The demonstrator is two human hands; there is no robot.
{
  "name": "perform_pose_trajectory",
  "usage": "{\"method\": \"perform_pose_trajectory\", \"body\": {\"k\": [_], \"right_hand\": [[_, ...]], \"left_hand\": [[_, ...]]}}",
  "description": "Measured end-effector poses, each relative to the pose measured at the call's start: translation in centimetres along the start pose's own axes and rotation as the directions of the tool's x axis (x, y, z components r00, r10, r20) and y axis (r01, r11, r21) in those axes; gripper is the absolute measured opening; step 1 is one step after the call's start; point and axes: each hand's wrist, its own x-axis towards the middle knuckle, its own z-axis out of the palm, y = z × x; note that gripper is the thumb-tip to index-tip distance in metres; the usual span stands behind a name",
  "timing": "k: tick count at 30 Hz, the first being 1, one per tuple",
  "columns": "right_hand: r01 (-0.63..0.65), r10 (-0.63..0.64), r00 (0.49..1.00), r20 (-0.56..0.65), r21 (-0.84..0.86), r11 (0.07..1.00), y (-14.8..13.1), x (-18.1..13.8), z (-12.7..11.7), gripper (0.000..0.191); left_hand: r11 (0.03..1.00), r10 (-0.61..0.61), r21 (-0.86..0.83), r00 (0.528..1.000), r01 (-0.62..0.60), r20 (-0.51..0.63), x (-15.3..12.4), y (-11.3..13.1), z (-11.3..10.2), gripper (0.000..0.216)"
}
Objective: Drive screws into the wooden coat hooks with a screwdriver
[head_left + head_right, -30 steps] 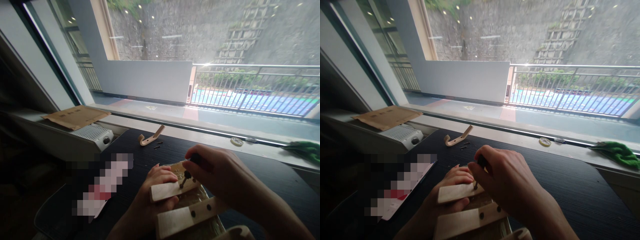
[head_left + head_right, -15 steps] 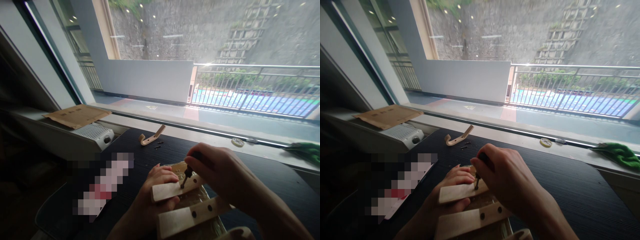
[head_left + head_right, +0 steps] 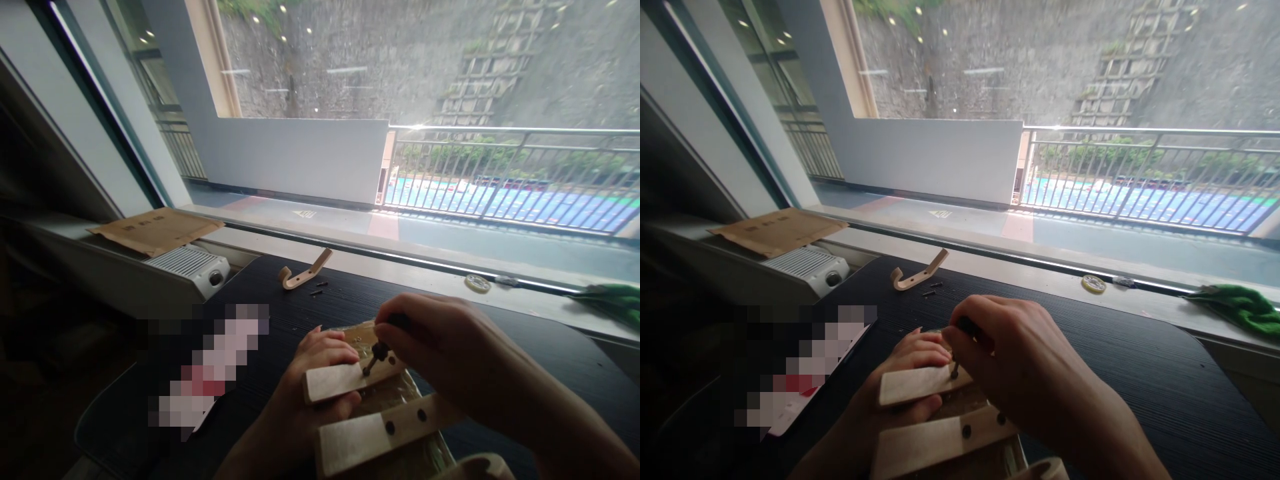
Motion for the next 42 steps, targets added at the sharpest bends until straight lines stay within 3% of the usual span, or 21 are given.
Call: {"method": "perform_pose_trajectory", "body": {"k": [7, 13, 18, 27, 31, 38, 42], "right_hand": [[-0.106, 0.092, 0.988, -0.126, -0.105, 0.989, 0.7, 0.8, 0.6, 0.027], [-0.015, 0.014, 0.999, -0.044, -0.038, 0.999, -0.1, -0.1, 0.1, 0.014], [0.070, -0.074, 0.994, 0.078, 0.048, 0.996, -0.6, -0.4, -0.5, 0.017], [-0.029, 0.027, 0.998, -0.055, -0.036, 0.999, -0.1, 0.3, 0.8, 0.021], [-0.021, 0.017, 0.997, -0.079, -0.041, 0.999, -0.5, 0.1, 0.9, 0.014], [0.041, -0.044, 0.998, 0.053, 0.053, 0.998, -0.7, -0.6, 0.1, 0.016], [-0.011, 0.011, 0.999, 0.033, 0.021, 1.000, -0.3, -0.2, 0.0, 0.018]], "left_hand": [[0.999, -0.012, 0.033, 1.000, 0.012, -0.009, 0.1, 0.3, 0.0, 0.037], [1.000, -0.020, 0.007, 0.999, 0.020, 0.025, 0.3, 0.5, -0.2, 0.033], [0.999, -0.036, 0.021, 0.999, 0.035, 0.024, 0.3, 0.7, -0.4, 0.032], [0.998, -0.024, -0.055, 1.000, 0.023, -0.017, 0.3, 0.5, -0.2, 0.037], [0.998, -0.043, -0.053, 0.999, 0.044, 0.013, 0.5, 0.7, -0.2, 0.035], [0.999, -0.044, -0.004, 0.999, 0.044, 0.028, 0.3, 0.7, -0.4, 0.033], [0.999, -0.037, -0.012, 0.999, 0.037, 0.015, 0.2, 0.6, -0.3, 0.034]]}}
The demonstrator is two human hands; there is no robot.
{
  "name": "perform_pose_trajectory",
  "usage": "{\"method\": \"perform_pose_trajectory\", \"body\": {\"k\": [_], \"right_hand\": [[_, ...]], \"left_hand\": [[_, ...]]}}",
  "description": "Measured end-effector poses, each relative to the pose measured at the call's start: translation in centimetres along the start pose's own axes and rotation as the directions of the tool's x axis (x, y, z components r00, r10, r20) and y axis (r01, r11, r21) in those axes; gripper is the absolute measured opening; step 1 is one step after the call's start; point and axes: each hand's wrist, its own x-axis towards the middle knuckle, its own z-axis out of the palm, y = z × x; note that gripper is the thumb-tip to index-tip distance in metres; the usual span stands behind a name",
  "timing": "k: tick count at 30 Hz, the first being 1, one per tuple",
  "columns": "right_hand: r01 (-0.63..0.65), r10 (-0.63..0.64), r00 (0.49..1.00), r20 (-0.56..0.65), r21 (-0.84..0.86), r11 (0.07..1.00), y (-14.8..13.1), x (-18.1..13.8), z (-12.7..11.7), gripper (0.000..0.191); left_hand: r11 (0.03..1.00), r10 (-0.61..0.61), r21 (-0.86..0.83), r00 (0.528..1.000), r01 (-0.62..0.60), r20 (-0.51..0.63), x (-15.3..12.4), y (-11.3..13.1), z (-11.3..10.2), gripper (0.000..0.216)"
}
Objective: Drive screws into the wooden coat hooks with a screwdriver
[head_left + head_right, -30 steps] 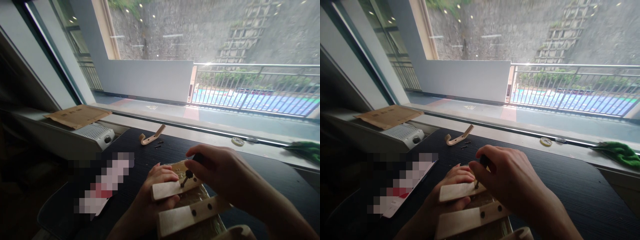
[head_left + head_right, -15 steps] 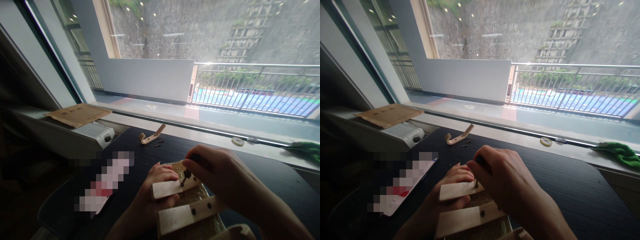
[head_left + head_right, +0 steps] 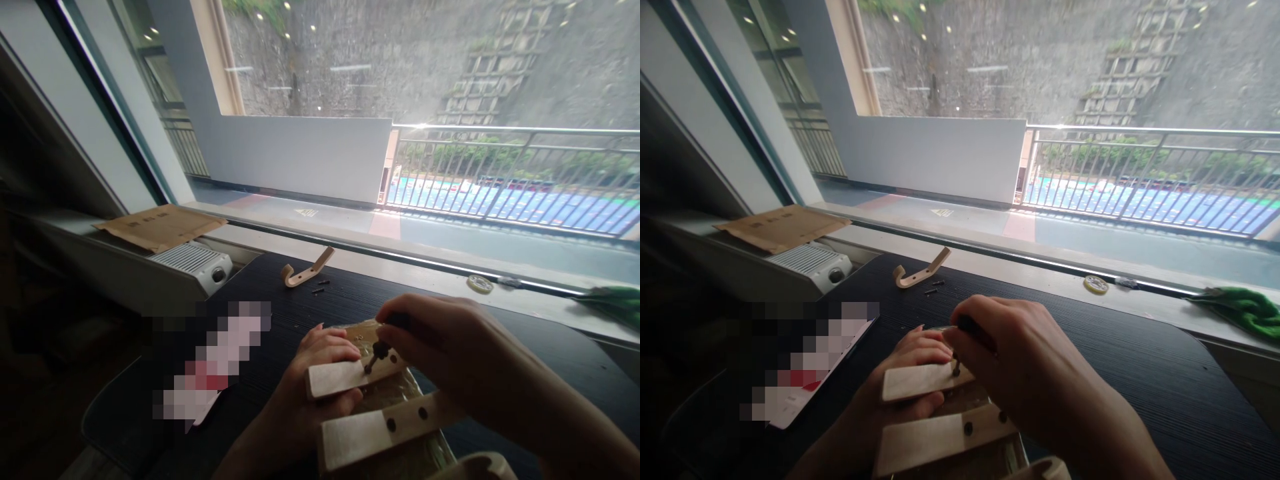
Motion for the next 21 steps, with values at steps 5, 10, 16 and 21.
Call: {"method": "perform_pose_trajectory", "body": {"k": [5, 10, 16, 21], "right_hand": [[-0.053, 0.043, 0.992, -0.115, -0.082, 0.995, 0.3, 0.5, 0.4, 0.023], [-0.026, 0.017, 0.994, -0.109, -0.088, 0.996, -0.1, 0.4, 0.8, 0.016], [0.091, -0.092, 0.995, -0.027, -0.030, 0.995, -0.6, -0.1, -0.1, 0.015], [0.050, -0.051, 0.998, -0.032, -0.022, 0.998, -0.1, 0.2, 0.0, 0.019]], "left_hand": [[1.000, -0.001, 0.003, 1.000, 0.001, -0.009, 0.0, -0.2, 0.1, 0.035], [1.000, -0.014, -0.005, 1.000, 0.014, -0.009, 0.4, 0.3, 0.0, 0.032], [1.000, -0.010, -0.025, 1.000, 0.010, -0.005, 0.3, 0.6, -0.1, 0.031], [1.000, -0.006, -0.021, 1.000, 0.005, -0.014, 0.1, 0.2, 0.0, 0.034]]}}
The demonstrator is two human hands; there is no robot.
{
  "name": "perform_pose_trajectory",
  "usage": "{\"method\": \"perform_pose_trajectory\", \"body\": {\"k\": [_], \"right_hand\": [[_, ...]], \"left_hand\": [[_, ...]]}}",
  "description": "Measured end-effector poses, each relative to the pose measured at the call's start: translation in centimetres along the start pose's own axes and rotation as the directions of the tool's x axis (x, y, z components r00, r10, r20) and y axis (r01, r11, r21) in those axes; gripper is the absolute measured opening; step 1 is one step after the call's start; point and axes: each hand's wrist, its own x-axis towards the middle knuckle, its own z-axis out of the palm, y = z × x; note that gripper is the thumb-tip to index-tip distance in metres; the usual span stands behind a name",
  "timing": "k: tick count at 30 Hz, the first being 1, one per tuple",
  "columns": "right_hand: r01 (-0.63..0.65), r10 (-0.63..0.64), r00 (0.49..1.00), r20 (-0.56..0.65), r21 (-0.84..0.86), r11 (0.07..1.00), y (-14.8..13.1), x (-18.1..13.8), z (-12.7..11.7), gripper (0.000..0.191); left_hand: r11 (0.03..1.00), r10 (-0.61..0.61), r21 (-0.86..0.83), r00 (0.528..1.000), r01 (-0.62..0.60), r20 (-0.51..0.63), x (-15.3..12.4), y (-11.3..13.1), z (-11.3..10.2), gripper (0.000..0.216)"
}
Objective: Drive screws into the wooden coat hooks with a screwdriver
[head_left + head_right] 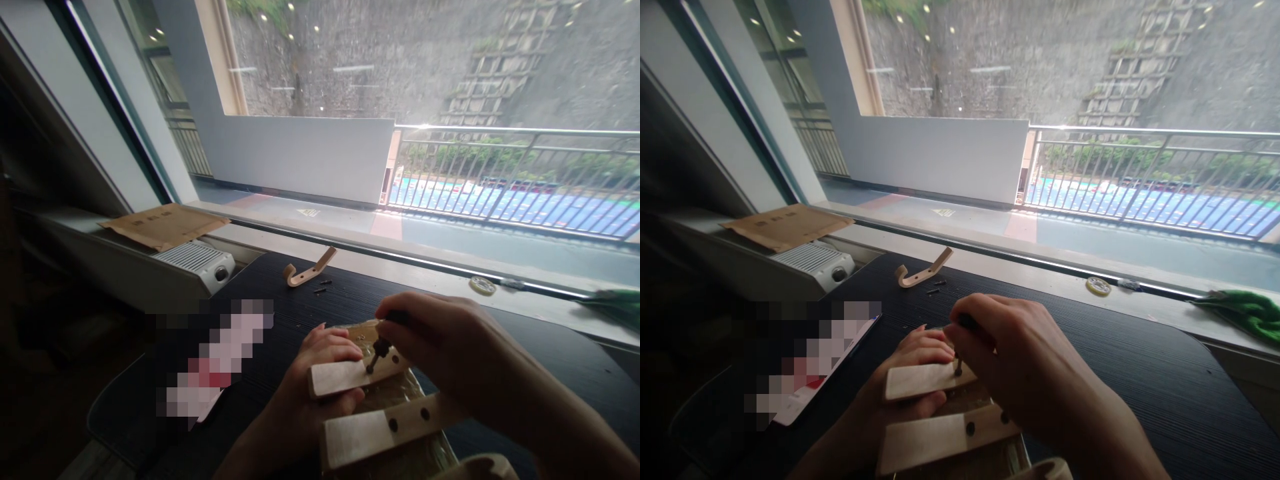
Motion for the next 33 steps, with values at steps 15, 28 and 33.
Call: {"method": "perform_pose_trajectory", "body": {"k": [15, 28, 33], "right_hand": [[0.056, -0.056, 0.995, -0.079, 0.000, 0.998, -0.2, -0.1, 0.0, 0.020], [-0.066, 0.063, 0.990, -0.122, -0.021, 0.998, 0.8, 0.6, 0.8, 0.021], [-0.063, 0.058, 0.992, -0.111, -0.040, 0.997, 0.4, 0.2, 0.8, 0.016]], "left_hand": [[1.000, 0.001, 0.007, 1.000, -0.001, 0.013, 0.2, 0.2, 0.0, 0.031], [1.000, -0.015, 0.024, 1.000, 0.015, -0.007, 0.0, -0.1, 0.1, 0.032], [1.000, -0.011, 0.019, 1.000, 0.011, -0.008, 0.1, 0.0, 0.1, 0.030]]}}
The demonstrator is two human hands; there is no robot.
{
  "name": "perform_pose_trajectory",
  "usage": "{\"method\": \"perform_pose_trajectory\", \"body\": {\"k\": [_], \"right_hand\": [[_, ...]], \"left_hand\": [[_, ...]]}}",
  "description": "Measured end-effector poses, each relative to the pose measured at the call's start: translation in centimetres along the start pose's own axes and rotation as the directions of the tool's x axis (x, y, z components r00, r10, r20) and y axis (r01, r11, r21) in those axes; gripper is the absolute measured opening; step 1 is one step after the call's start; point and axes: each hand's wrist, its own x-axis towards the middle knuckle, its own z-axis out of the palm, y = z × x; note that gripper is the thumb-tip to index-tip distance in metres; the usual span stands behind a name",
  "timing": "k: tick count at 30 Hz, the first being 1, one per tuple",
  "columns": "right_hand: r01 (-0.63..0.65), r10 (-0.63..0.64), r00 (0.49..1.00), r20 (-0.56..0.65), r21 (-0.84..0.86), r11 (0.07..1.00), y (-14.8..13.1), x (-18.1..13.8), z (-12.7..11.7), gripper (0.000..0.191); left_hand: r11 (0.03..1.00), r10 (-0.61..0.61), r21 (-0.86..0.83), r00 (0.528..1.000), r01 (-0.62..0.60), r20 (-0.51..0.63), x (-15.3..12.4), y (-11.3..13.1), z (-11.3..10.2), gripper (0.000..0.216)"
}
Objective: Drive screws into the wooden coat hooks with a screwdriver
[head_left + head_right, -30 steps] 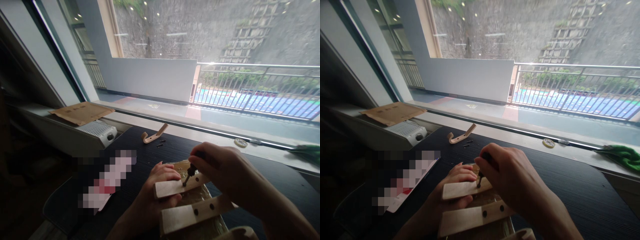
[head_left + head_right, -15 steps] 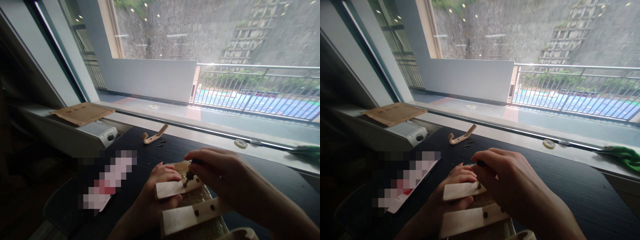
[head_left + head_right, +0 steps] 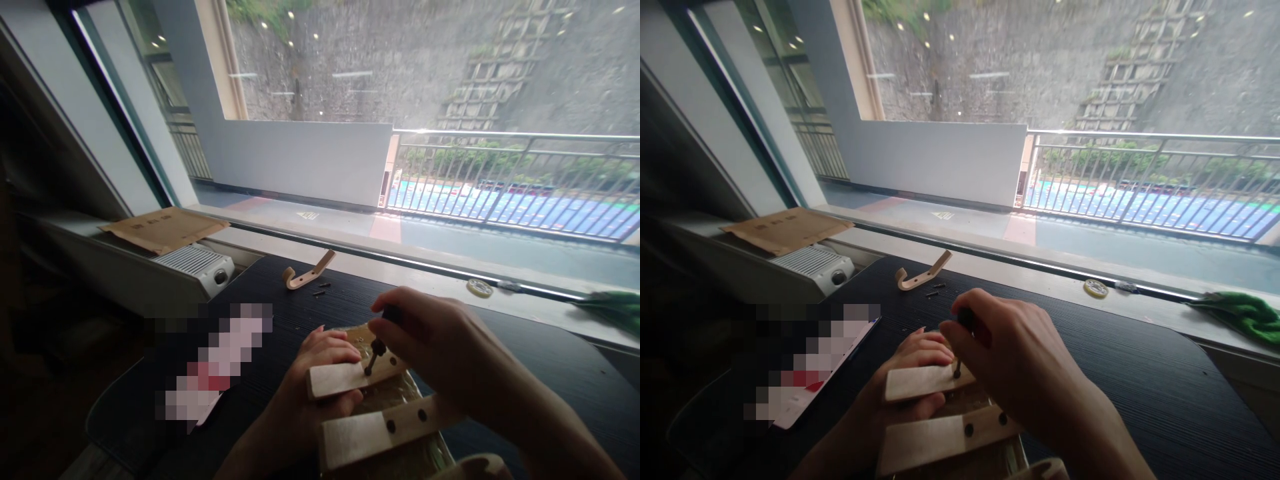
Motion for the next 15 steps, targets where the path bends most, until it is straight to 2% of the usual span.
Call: {"method": "perform_pose_trajectory", "body": {"k": [7, 11, 15], "right_hand": [[0.109, -0.113, 0.990, 0.082, 0.060, 0.992, -0.82, -0.51, -0.92, 0.020], [0.066, -0.072, 0.992, 0.101, 0.065, 0.996, -0.58, -0.12, -0.86, 0.018], [0.021, -0.023, 0.999, 0.045, 0.043, 0.999, 0.13, 0.17, -0.41, 0.018]], "left_hand": [[1.000, 0.014, -0.018, 1.000, -0.014, 0.007, 0.03, 0.09, -0.07, 0.030], [1.000, 0.019, -0.003, 1.000, -0.019, 0.004, -0.04, -0.16, 0.00, 0.032], [1.000, 0.006, 0.029, 1.000, -0.006, 0.006, 0.00, -0.14, -0.02, 0.034]]}}
